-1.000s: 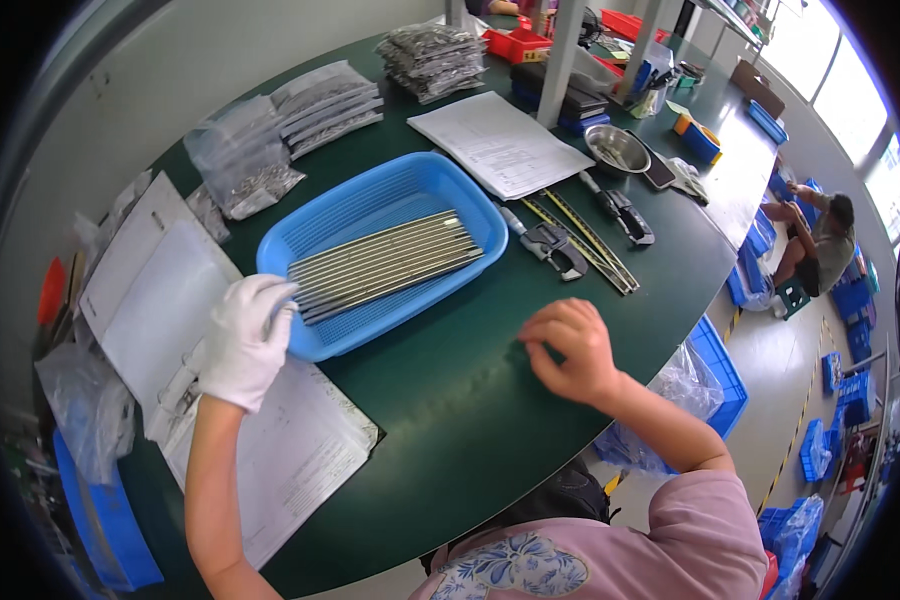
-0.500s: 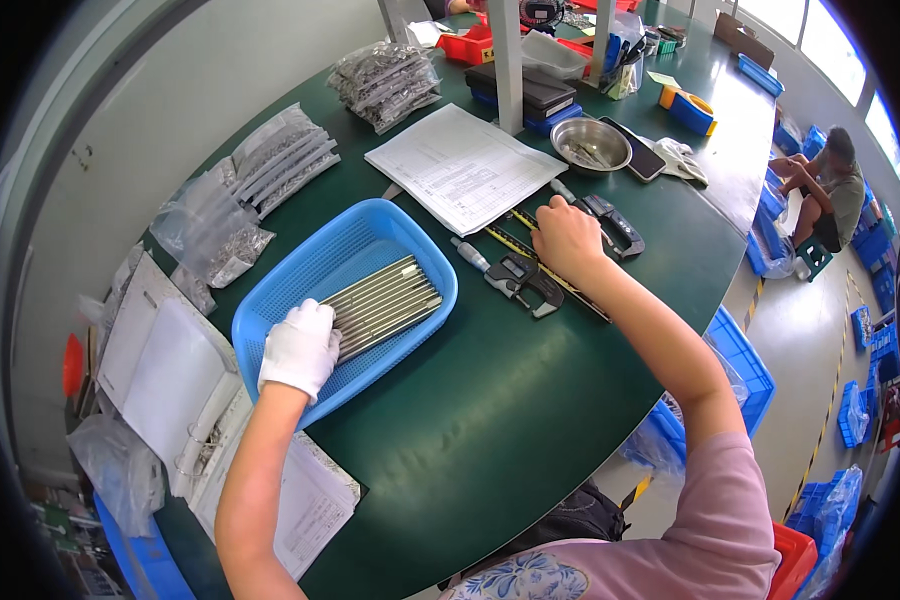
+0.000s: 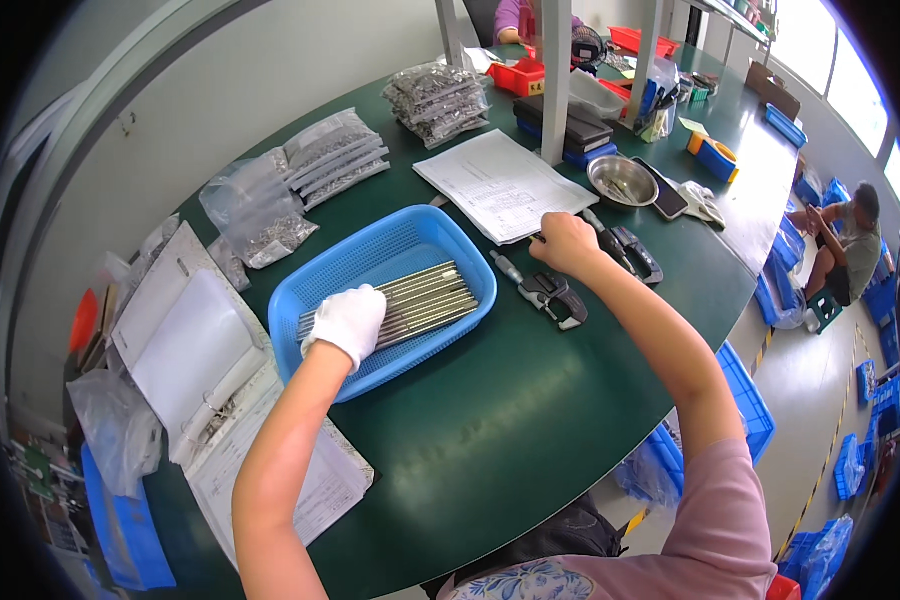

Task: The person flips through pages in a document binder, puts on a glove, and measures a metal rod from a tray using digital calipers. The person checks a record sheet and turns to another page in the binder.

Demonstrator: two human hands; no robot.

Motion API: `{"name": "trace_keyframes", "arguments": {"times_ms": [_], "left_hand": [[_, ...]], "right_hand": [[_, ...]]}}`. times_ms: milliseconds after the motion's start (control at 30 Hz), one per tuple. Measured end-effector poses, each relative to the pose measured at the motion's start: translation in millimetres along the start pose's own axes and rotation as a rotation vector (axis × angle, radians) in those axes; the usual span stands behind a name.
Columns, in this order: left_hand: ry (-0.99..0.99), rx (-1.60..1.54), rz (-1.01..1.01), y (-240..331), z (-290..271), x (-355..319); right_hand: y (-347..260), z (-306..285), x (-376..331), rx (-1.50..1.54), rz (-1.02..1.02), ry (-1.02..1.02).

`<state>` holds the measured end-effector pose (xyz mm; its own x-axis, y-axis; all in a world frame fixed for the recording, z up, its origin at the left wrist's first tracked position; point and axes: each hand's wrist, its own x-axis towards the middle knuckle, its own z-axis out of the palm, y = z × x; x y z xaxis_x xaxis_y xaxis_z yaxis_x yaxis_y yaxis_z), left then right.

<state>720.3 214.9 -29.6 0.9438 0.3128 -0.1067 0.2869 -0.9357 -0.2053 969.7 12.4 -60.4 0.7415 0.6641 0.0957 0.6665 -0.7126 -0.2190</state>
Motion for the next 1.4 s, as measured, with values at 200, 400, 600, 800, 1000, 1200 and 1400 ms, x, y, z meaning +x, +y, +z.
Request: {"name": "trace_keyframes", "arguments": {"times_ms": [200, 400, 600, 800, 1000, 1200, 1400], "left_hand": [[0.105, -0.024, 0.022, -8, 5, -7], [0.578, -0.203, 0.024, -35, -12, -33], [1.247, -1.433, 0.034, -53, -45, -102], [0.791, -2.155, -0.369, -17, -3, -210], [0.729, -2.453, -0.509, 54, 63, -228], [0.599, -2.578, -0.374, 47, 67, -256], [0.399, -2.680, -0.450, 25, 70, -272]], "right_hand": [[16, 3, 7, 0.491, 0.071, -0.076], [3, -28, -23, 1.120, 0.216, -0.373], [-24, -79, -85, 1.169, -0.028, -0.198], [-50, -141, -132, 0.980, -0.326, -0.089], [-86, -120, -153, 0.865, -0.338, -0.150], [-91, -94, -170, 0.604, -0.380, -0.105], [-102, -70, -179, 0.260, -0.507, 0.129]]}}
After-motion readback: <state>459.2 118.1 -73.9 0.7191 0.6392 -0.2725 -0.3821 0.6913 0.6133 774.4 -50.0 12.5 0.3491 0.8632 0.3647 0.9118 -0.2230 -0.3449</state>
